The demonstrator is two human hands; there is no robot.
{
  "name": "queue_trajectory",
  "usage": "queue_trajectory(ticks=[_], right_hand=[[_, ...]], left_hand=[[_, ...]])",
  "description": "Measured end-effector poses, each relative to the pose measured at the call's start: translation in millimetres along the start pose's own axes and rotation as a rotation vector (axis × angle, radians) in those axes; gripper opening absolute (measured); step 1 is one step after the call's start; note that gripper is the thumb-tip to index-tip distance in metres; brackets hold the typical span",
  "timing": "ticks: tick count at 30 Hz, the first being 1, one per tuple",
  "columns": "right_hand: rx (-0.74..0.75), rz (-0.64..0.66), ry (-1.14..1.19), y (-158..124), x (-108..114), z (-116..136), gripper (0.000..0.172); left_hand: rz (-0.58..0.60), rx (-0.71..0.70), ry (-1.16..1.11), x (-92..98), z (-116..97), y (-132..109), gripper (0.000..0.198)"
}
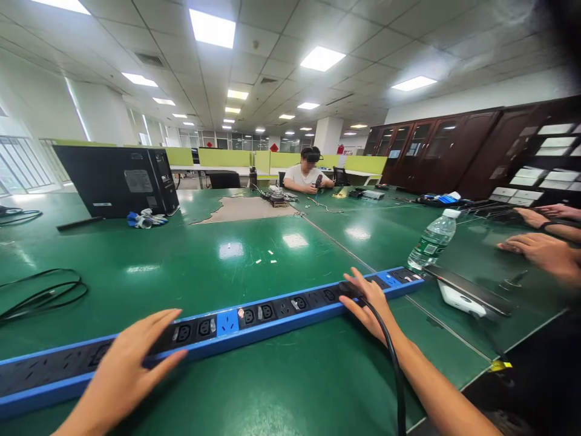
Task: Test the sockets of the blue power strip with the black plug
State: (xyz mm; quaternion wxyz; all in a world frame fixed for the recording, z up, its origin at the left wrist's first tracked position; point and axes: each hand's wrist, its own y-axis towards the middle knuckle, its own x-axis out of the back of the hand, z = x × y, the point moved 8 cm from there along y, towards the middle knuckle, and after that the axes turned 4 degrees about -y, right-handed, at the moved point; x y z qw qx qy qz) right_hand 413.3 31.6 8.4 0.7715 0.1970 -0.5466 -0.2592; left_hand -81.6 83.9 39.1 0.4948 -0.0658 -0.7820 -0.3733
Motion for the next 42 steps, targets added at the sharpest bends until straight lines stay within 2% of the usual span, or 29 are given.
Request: queue_trajectory(ticks=[2, 3, 6, 8, 10, 11, 13, 14, 16, 18, 20, 23, 26, 28, 31, 35, 37, 39, 40, 42], right_hand=[[-0.084, -0.048, -0.143, -8, -4, -17, 0.093], [-0.099, -0.045, -0.206, -11, -7, -23, 0.098], [-0.057, 0.010, -0.326, -16, -18, -30, 0.091], [-0.036, 0.004, -0.363, -18, -19, -30, 0.081], [-0.028, -0.009, -0.387, -18, -19, -28, 0.070], [-0.029, -0.012, -0.399, -18, -18, -28, 0.067], [-0.031, -0.005, -0.419, -18, -19, -28, 0.064], [-0.029, 0.000, -0.428, -18, -19, -28, 0.064], [-0.017, 0.007, -0.441, -17, -19, -29, 0.066], [-0.007, 0.009, -0.447, -16, -20, -30, 0.072], [-0.013, 0.014, -0.447, -15, -21, -32, 0.080], [-0.032, 0.027, -0.442, -14, -23, -37, 0.087], [-0.046, 0.032, -0.432, -13, -26, -41, 0.090], [-0.049, 0.037, -0.429, -12, -27, -43, 0.092], [-0.046, 0.036, -0.428, -12, -27, -46, 0.093], [-0.050, 0.039, -0.398, -12, -24, -48, 0.095], [-0.064, 0.023, -0.346, -10, -19, -39, 0.093], [-0.035, -0.016, -0.249, -7, -14, -10, 0.088], [0.001, -0.037, -0.187, -6, -13, 13, 0.083], [0.117, -0.040, -0.064, -7, -15, 79, 0.069]], left_hand=[[0.031, -0.059, -0.107, -22.9, -54, 27, 0.050], [0.064, -0.094, -0.161, -38.9, -86, 43, 0.048], [0.154, -0.150, -0.290, -94.1, -185, 96, 0.056], [0.177, -0.151, -0.326, -128.1, -240, 128, 0.065], [0.195, -0.130, -0.348, -155.2, -278, 153, 0.064], [0.195, -0.118, -0.360, -164.2, -291, 161, 0.052], [0.183, -0.098, -0.380, -172.7, -303, 170, 0.028], [0.169, -0.093, -0.386, -171.9, -304, 170, 0.024], [0.132, -0.091, -0.390, -161.5, -293, 166, 0.028], [0.060, -0.081, -0.405, -139.4, -264, 155, 0.033], [-0.045, -0.020, -0.426, -107.6, -215, 139, 0.034], [-0.199, 0.149, -0.413, -49.9, -115, 97, 0.029], [-0.242, 0.224, -0.357, 2.8, -31, 44, 0.034], [-0.214, 0.261, -0.319, 24.2, 6, 13, 0.041], [-0.127, 0.242, -0.271, 31.2, 27, -14, 0.044], [-0.044, 0.178, -0.163, 21.3, 22, -17, 0.038], [0.014, 0.126, -0.122, 16.3, 16, -14, 0.035], [0.054, 0.097, -0.067, 14.4, 12, -14, 0.038], [0.061, 0.101, -0.032, 14.4, 12, -14, 0.048], [0.062, 0.131, 0.038, 14.3, 13, -15, 0.080]])
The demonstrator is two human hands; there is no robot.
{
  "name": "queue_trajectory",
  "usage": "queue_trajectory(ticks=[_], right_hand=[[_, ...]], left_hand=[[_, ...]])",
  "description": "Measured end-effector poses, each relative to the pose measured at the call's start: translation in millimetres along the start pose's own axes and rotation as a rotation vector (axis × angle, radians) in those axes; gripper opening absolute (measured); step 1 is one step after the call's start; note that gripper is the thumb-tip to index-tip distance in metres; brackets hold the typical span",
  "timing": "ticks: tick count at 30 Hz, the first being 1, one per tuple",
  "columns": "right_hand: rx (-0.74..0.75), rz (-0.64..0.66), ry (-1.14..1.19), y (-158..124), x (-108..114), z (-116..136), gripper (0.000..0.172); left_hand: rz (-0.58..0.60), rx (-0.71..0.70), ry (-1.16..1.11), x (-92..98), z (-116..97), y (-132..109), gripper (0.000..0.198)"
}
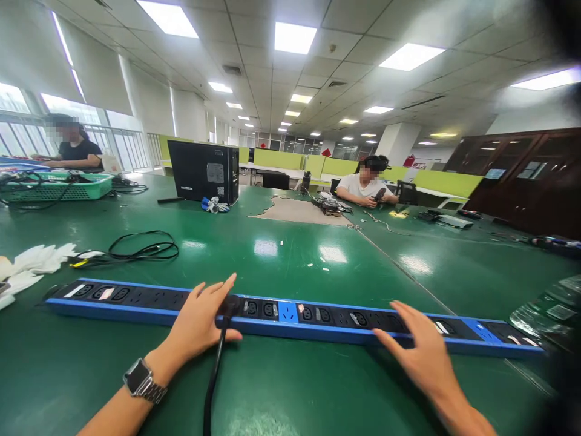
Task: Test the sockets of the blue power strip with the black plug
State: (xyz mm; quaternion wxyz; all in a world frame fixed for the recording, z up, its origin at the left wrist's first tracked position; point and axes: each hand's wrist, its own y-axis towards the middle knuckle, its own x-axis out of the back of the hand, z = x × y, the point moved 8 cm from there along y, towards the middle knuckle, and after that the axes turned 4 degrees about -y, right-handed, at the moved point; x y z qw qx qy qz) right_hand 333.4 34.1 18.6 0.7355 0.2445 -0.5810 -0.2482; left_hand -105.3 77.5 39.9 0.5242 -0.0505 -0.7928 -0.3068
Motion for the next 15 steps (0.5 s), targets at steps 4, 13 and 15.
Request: queue_trajectory(ticks=[4, 13, 15], right_hand=[[0.229, 0.059, 0.211, 6, -13, 167, 0.044], [0.318, 0.264, 0.328, 20, -69, 339, 0.022], [0.330, 0.240, 0.373, 20, -70, 337, 0.017]], left_hand=[[-0.002, 0.041, 0.078, -5.4, 2, -2, 0.105], [-0.038, 0.074, 0.158, -10.8, 11, -1, 0.084], [-0.033, 0.064, 0.138, -11.4, 10, 0, 0.083]])
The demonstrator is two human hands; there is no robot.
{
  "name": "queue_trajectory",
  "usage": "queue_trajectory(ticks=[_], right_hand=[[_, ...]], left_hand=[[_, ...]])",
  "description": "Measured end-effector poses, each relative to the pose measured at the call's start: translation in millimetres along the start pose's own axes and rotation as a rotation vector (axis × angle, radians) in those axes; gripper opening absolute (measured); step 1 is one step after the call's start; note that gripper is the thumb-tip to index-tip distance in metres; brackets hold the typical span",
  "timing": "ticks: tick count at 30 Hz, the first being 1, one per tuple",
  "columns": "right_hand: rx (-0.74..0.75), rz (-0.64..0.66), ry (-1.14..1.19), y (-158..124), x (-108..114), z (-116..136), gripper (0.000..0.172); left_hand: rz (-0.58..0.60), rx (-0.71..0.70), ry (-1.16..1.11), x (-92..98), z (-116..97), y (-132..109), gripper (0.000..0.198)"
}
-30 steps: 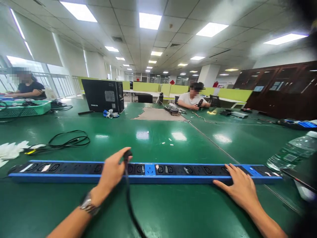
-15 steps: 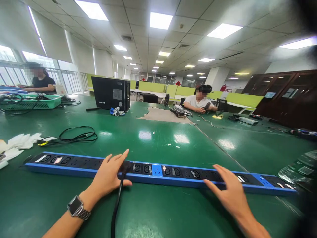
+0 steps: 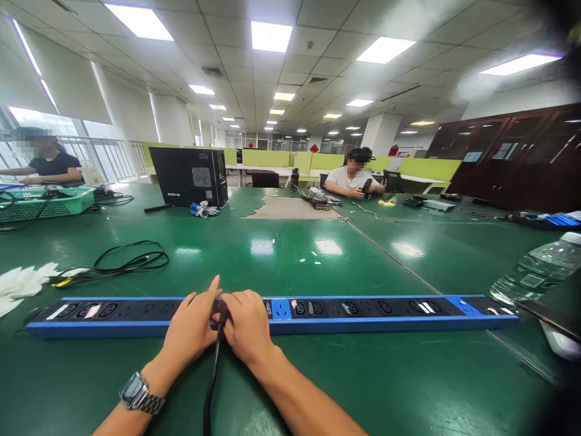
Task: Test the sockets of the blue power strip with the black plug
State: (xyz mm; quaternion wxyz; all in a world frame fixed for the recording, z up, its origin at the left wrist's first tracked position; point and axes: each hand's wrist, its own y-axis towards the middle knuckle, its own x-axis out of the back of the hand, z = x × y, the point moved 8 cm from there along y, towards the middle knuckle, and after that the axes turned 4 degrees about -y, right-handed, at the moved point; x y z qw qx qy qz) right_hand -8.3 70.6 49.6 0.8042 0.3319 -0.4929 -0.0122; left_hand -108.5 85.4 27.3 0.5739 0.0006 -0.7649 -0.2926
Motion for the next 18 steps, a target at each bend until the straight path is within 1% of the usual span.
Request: queue_trajectory(ticks=[2, 5, 7, 9, 11, 13, 14, 16, 18], right_hand=[[0.013, -0.055, 0.050, 1, 9, -1, 0.018], [-0.029, -0.202, 0.136, 4, 40, -9, 0.026], [-0.065, -0.269, 0.164, 2, 63, -24, 0.029], [-0.099, -0.259, 0.160, -6, 79, -47, 0.027], [-0.131, -0.184, 0.136, -20, 83, -73, 0.025], [-0.146, -0.103, 0.115, -35, 80, -94, 0.023], [-0.147, -0.080, 0.110, -42, 77, -100, 0.022], [-0.137, -0.066, 0.109, -49, 71, -105, 0.022], [-0.127, -0.062, 0.109, -50, 66, -103, 0.022]], left_hand=[[0.008, -0.005, -0.009, -0.5, -1, 0, 0.084], [0.021, 0.003, -0.014, -1.0, -1, 1, 0.086], [0.024, 0.004, -0.021, -0.4, -1, 1, 0.093], [0.032, 0.013, -0.028, 0.1, -1, 1, 0.100], [0.049, 0.029, -0.031, -0.1, -1, 2, 0.106], [0.058, 0.035, -0.031, -0.3, -2, 2, 0.108], [0.056, 0.035, -0.030, -0.1, -2, 2, 0.108], [0.045, 0.029, -0.024, 0.0, -3, 2, 0.106], [0.033, 0.021, -0.016, 0.1, -3, 2, 0.104]])
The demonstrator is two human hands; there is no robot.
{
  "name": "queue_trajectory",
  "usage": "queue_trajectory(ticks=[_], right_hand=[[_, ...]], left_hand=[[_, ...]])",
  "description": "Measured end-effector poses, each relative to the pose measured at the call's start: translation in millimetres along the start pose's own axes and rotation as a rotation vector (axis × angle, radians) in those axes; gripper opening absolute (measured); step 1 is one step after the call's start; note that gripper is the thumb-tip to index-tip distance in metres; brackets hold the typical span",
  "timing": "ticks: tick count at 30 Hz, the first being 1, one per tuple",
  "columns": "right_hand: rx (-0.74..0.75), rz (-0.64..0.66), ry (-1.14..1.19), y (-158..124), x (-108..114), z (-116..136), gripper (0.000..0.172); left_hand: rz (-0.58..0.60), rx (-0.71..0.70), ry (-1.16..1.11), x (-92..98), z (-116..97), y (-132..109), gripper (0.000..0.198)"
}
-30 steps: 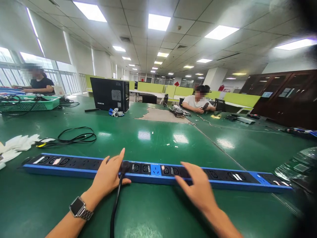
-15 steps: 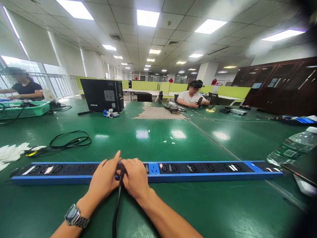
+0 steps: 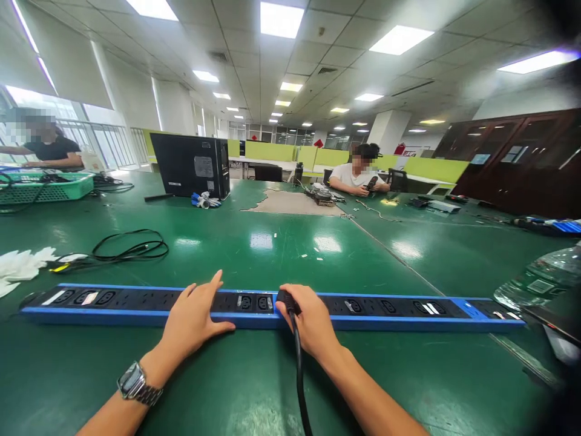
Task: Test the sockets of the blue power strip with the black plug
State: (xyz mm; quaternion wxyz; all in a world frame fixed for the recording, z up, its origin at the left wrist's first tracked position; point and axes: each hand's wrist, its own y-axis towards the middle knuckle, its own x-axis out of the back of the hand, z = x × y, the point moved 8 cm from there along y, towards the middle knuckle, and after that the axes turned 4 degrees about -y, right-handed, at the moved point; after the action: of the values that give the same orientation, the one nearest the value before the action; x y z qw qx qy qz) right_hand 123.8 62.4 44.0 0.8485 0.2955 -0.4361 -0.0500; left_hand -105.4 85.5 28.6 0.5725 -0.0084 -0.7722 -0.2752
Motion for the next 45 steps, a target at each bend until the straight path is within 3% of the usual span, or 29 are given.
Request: queue_trajectory(ticks=[5, 9, 11, 14, 17, 19, 21, 24, 28, 31, 33, 40, 45], right_hand=[[-0.008, 0.048, -0.006, 0, -5, 7, 0.027], [-0.085, 0.055, -0.193, -10, 1, -7, 0.076], [-0.152, 0.056, -0.329, -15, 4, -20, 0.088], [-0.168, 0.082, -0.449, -21, 3, -31, 0.077], [-0.157, 0.079, -0.492, -21, 2, -34, 0.071], [-0.163, 0.079, -0.507, -21, 2, -34, 0.072], [-0.165, 0.088, -0.509, -21, 1, -34, 0.076], [-0.168, 0.096, -0.513, -21, 1, -35, 0.080], [-0.186, 0.106, -0.520, -22, -1, -38, 0.081], [-0.188, 0.107, -0.517, -22, -2, -39, 0.079], [-0.189, 0.107, -0.513, -21, -2, -39, 0.077], [-0.188, 0.083, -0.504, -22, 0, -38, 0.074], [-0.175, 0.060, -0.487, -22, 0, -38, 0.074]], left_hand=[[-0.046, -0.073, -0.030, 6.7, -5, -3, 0.091], [-0.075, -0.228, -0.188, 10.3, -37, 2, 0.064], [-0.073, -0.288, -0.271, 4.4, -66, 9, 0.060], [-0.051, -0.310, -0.365, -13.9, -112, 25, 0.054], [-0.117, -0.246, -0.463, -23.6, -136, 42, 0.023], [-0.226, -0.202, -0.529, -16.0, -130, 45, 0.021], [-0.327, -0.150, -0.550, 0.4, -108, 40, 0.028], [-0.398, -0.032, -0.480, 30.9, -51, 18, 0.039], [-0.399, 0.145, -0.327, 62.0, 30, -23, 0.051], [-0.425, 0.220, -0.263, 70.6, 60, -40, 0.056], [-0.429, 0.186, -0.286, 66.0, 57, -39, 0.055], [-0.236, -0.060, -0.361, 15.7, -1, -3, 0.039], [-0.154, -0.150, -0.275, 13.2, -13, 3, 0.035]])
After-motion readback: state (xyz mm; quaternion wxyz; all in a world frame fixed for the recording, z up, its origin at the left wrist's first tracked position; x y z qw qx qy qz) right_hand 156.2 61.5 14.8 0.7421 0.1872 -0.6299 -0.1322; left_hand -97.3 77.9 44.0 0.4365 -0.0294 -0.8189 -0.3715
